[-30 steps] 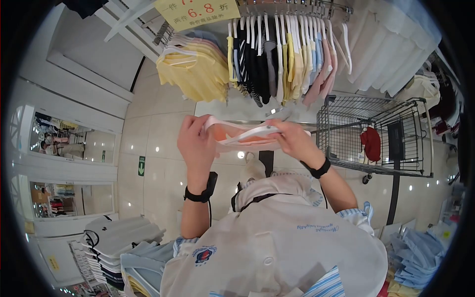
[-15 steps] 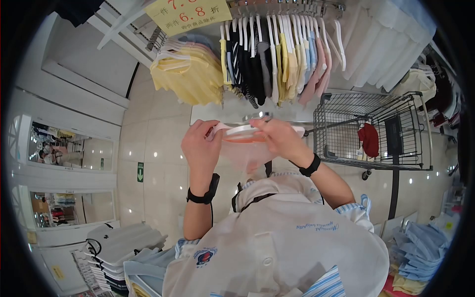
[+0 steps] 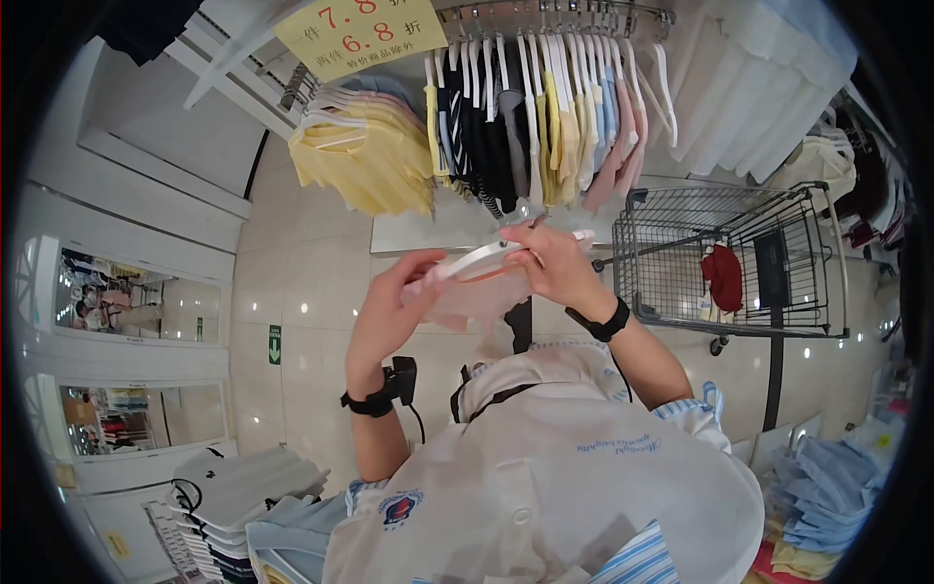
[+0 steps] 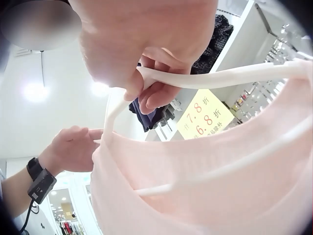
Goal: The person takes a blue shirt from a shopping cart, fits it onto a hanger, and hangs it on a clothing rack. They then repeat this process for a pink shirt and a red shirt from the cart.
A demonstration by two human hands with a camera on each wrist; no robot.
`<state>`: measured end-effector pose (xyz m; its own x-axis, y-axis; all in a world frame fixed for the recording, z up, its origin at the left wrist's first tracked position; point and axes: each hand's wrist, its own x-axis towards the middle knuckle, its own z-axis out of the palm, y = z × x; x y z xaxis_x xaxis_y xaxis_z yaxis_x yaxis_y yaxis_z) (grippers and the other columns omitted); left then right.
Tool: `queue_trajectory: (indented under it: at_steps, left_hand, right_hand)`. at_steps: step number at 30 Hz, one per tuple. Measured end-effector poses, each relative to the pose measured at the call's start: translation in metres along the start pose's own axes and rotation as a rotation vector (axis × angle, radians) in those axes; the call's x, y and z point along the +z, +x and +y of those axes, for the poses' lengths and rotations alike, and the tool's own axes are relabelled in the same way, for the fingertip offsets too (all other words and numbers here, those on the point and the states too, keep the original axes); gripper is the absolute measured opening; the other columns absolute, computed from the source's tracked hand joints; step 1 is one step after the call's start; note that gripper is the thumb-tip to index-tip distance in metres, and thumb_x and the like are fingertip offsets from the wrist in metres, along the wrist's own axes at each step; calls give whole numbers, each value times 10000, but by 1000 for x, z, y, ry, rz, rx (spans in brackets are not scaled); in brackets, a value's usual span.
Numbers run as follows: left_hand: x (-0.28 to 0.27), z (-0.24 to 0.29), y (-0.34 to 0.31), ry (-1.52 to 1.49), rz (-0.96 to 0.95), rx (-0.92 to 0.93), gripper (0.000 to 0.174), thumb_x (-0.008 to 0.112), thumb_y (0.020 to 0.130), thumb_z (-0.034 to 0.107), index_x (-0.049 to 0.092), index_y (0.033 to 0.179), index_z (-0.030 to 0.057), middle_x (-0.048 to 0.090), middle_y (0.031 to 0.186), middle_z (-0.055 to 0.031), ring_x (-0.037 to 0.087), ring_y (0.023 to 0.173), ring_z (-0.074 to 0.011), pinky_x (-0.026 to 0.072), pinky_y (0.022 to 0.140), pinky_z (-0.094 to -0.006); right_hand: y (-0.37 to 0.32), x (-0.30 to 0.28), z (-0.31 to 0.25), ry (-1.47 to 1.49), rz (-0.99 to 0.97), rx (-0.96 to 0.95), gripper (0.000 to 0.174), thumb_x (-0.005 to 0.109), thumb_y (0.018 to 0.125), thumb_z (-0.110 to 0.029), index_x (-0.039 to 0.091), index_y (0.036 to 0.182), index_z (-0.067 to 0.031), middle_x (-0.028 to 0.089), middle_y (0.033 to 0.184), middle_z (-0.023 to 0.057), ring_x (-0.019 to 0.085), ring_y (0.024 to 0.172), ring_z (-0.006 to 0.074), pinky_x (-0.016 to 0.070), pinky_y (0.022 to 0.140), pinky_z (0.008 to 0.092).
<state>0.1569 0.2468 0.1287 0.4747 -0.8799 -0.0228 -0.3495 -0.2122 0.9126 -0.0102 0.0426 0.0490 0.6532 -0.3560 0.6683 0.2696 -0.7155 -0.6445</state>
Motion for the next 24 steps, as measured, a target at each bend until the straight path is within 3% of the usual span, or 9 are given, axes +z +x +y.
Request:
queue_trajectory:
  at_steps: [4, 6, 8, 11, 14, 16, 18, 19, 24]
  left_hand:
    - [1, 1, -2, 67, -66, 116, 324, 712, 939, 96, 676, 1249, 8, 713, 1143, -146, 691, 978, -261, 541, 876, -342]
    - [12, 6, 4, 312, -77, 170, 264, 730, 934, 125, 700, 1170, 11, 695, 1003, -140, 671, 886, -301, 532, 801, -356]
    - [18, 7, 11, 349, -89, 124, 228, 735, 930, 137, 706, 1119, 13, 665, 937, -140, 643, 828, -315, 511, 751, -366]
    - [25, 3, 26, 373, -87, 142, 168, 738, 921, 144, 709, 1024, 15, 615, 842, -142, 588, 730, -326, 468, 670, -382]
    - [25, 7, 40, 358, -133, 204, 139, 736, 916, 136, 708, 980, 16, 592, 814, -140, 553, 688, -317, 440, 635, -383]
    - [24, 9, 58, 359, -192, 229, 133, 735, 915, 131, 710, 979, 16, 588, 814, -138, 543, 684, -311, 434, 630, -380]
    - [25, 2, 75, 302, -232, 259, 131, 736, 914, 122, 715, 983, 13, 588, 808, -123, 547, 695, -298, 437, 636, -367]
    - [26, 0, 86, 294, -256, 273, 131, 736, 914, 122, 715, 983, 13, 588, 808, -123, 547, 695, -298, 437, 636, -367]
    - [47, -4, 150, 62, -492, 392, 141, 730, 928, 91, 696, 1013, -16, 589, 835, -117, 550, 724, -278, 444, 653, -340]
  right_hand:
    - [4, -8, 2, 123, -67, 26, 570, 618, 818, 132, 657, 1326, -122, 615, 892, 119, 645, 799, 326, 550, 728, 416]
    - [8, -13, -7, 139, -147, 10, 534, 638, 840, 107, 657, 1325, -118, 626, 933, 113, 657, 818, 322, 558, 738, 412]
    - [6, -17, -11, 140, -224, -3, 500, 659, 863, 82, 657, 1323, -114, 637, 974, 106, 668, 836, 319, 566, 748, 409]
    - [0, -32, -12, -46, -109, -56, 463, 718, 909, -14, 649, 1356, -112, 672, 1080, 88, 692, 907, 308, 585, 793, 375]
    - [-11, -63, -6, -80, -31, 185, 374, 814, 880, -199, 708, 1219, -80, 725, 1183, 99, 721, 1006, 310, 580, 906, 399]
    - [-13, -89, -3, -192, -12, 117, 344, 816, 869, -257, 723, 1151, -82, 746, 1115, 110, 724, 997, 322, 574, 887, 427]
    - [-36, -109, 1, -340, -303, 264, 298, 771, 901, -258, 718, 1135, -81, 745, 1009, 107, 708, 941, 338, 567, 827, 435]
    - [-41, -114, 2, -312, -288, 277, 231, 730, 933, -251, 705, 1079, -74, 714, 909, 108, 683, 876, 354, 544, 767, 456]
    - [-38, -149, -31, -234, -267, 442, 171, 702, 953, -231, 687, 1030, -78, 660, 834, 121, 663, 788, 353, 506, 676, 458]
